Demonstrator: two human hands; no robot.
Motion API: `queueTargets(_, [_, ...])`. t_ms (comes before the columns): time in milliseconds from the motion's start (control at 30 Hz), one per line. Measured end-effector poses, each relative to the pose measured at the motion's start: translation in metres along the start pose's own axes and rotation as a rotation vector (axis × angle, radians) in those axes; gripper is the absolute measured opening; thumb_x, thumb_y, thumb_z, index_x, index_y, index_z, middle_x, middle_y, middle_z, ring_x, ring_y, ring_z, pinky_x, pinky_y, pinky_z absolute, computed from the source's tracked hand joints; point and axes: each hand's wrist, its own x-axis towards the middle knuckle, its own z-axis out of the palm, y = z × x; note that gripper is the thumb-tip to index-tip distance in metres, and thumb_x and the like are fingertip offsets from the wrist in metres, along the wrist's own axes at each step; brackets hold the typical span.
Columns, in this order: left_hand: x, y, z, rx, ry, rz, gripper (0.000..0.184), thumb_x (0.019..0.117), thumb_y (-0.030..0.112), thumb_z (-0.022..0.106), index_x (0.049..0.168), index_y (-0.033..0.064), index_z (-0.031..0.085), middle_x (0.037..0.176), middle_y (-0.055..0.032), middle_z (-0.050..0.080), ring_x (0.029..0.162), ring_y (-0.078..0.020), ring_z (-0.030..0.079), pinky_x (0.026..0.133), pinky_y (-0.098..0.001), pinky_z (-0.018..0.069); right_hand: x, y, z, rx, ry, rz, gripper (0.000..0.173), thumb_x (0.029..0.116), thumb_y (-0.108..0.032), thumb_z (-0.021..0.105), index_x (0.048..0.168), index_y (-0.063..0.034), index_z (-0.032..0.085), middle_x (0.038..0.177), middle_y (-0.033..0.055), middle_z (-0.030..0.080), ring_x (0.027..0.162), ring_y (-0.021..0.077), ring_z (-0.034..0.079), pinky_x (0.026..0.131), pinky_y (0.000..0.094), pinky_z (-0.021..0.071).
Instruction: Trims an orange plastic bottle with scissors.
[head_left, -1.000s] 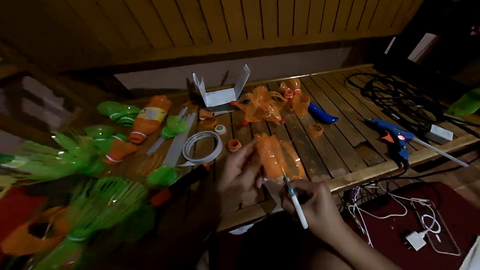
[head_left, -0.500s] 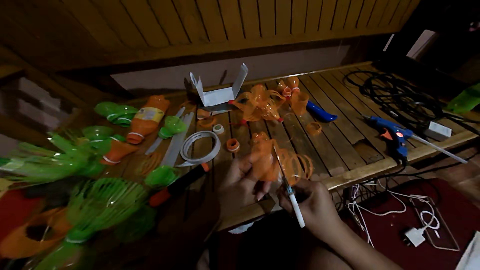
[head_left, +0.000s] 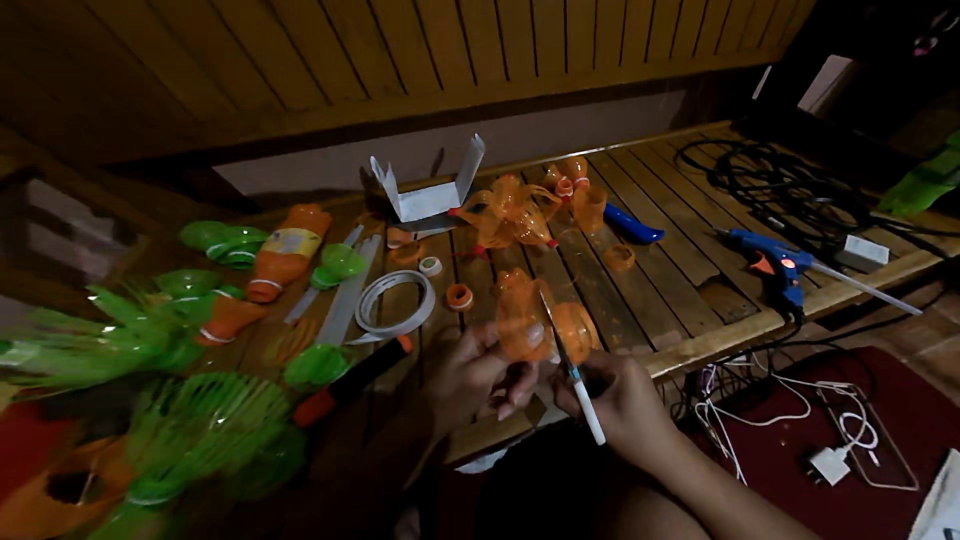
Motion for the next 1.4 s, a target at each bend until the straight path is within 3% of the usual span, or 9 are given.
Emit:
queueTargets(100, [-0.002, 0.004, 0.002, 0.018, 0.041, -0.032, 0.034, 0.1059, 0.021, 0.041, 0.078, 0.0241, 0.061, 0.059, 0.0156, 0.056, 0.046, 0.0060, 0.050, 0.042, -0.0099, 0.0419, -0.003, -0.001, 0.001, -0.024, 0.041, -0.040, 0.016, 0.0873, -0.013, 0.070, 0.088, 0.0031, 0.072, 0.066, 0.0013, 0.064, 0.056, -0.0046, 0.055, 0.055, 0.0122, 0.0466])
queueTargets(167, [-0.003, 0.006, 0.002, 0.109, 0.094, -0.038, 0.032, 0.1051, 0.018, 0.038, 0.084, 0.0217, 0.061, 0.062, 0.0149, 0.061, 0.047, 0.0054, 0.053, 0.043, -0.0102, 0.0436, -0.004, -0.002, 0.002, -0.012, 0.034, -0.028, 0.016, 0.0880, -0.012, 0.070, 0.090, 0.0037, 0.071, 0.067, 0.0017, 0.064, 0.056, -0.0038, 0.056, 0.055, 0.0129, 0.0480])
queueTargets(300, [0.000, -0.001, -0.002, 0.402, 0.281, 0.203, 0.016, 0.1019, 0.007, 0.041, 0.106, 0.0103, 0.056, 0.075, 0.0165, 0.062, 0.057, 0.0077, 0.055, 0.051, -0.0086, 0.0472, -0.005, 0.001, 0.001, 0.066, -0.016, 0.000, 0.016, 0.0880, -0.011, 0.069, 0.095, 0.0037, 0.071, 0.069, 0.0000, 0.064, 0.056, -0.0047, 0.056, 0.055, 0.0125, 0.0491])
queueTargets(400, [0.003, -0.009, -0.004, 0.503, 0.357, 0.322, 0.016, 0.1067, 0.012, 0.043, 0.104, 0.0083, 0.058, 0.074, 0.0160, 0.061, 0.058, 0.0081, 0.055, 0.053, -0.0094, 0.0481, -0.005, -0.001, 0.001, 0.074, -0.068, 0.025, 0.015, 0.0900, -0.012, 0.069, 0.094, 0.0025, 0.070, 0.069, -0.0009, 0.063, 0.058, -0.0055, 0.055, 0.057, 0.0114, 0.0478])
queueTargets(533, [-0.001, -0.008, 0.000, 0.509, 0.258, 0.310, 0.016, 0.1049, 0.010, 0.047, 0.100, 0.0025, 0.059, 0.072, 0.0143, 0.060, 0.060, 0.0097, 0.054, 0.055, -0.0082, 0.0483, -0.003, -0.002, 0.002, 0.098, -0.067, 0.055, 0.022, 0.0895, -0.022, 0.074, 0.094, -0.0017, 0.070, 0.073, -0.0041, 0.063, 0.062, -0.0073, 0.055, 0.059, 0.0107, 0.0464])
queueTargets(600, [-0.002, -0.007, 0.004, 0.478, 0.233, 0.290, 0.015, 0.1063, 0.011, 0.046, 0.100, 0.0062, 0.058, 0.072, 0.0158, 0.060, 0.059, 0.0101, 0.054, 0.054, -0.0077, 0.0480, -0.003, -0.002, 0.003, 0.112, -0.061, 0.053, 0.023, 0.0893, -0.025, 0.074, 0.095, -0.0028, 0.071, 0.073, -0.0053, 0.063, 0.063, -0.0080, 0.055, 0.059, 0.0102, 0.0461])
queueTargets(867, [0.000, -0.007, 0.000, 0.320, 0.174, 0.305, 0.021, 0.1087, 0.018, 0.044, 0.092, 0.0212, 0.057, 0.069, 0.0194, 0.060, 0.055, 0.0093, 0.054, 0.050, -0.0073, 0.0465, -0.007, -0.002, 0.005, 0.069, 0.012, -0.052, 0.015, 0.0895, -0.011, 0.069, 0.089, 0.0039, 0.070, 0.065, -0.0005, 0.061, 0.055, -0.0070, 0.053, 0.054, 0.0094, 0.0449])
queueTargets(1133, [-0.003, -0.002, 0.000, 0.110, -0.007, 0.104, 0.025, 0.1086, 0.028, 0.047, 0.088, 0.0250, 0.060, 0.065, 0.0182, 0.057, 0.051, 0.0096, 0.051, 0.045, -0.0072, 0.0426, -0.001, -0.001, 0.003, 0.119, -0.030, -0.012, 0.021, 0.0888, -0.021, 0.073, 0.092, -0.0012, 0.068, 0.072, -0.0046, 0.062, 0.063, -0.0084, 0.054, 0.059, 0.0098, 0.0455])
queueTargets(1400, [-0.001, 0.001, -0.004, -0.045, -0.061, 0.055, 0.028, 0.1065, 0.028, 0.050, 0.083, 0.0236, 0.063, 0.060, 0.0175, 0.053, 0.047, 0.0087, 0.049, 0.043, -0.0077, 0.0408, -0.001, 0.001, 0.003, 0.025, 0.025, -0.060, 0.013, 0.0876, -0.012, 0.070, 0.088, 0.0011, 0.070, 0.068, -0.0011, 0.062, 0.060, -0.0080, 0.053, 0.057, 0.0090, 0.0432])
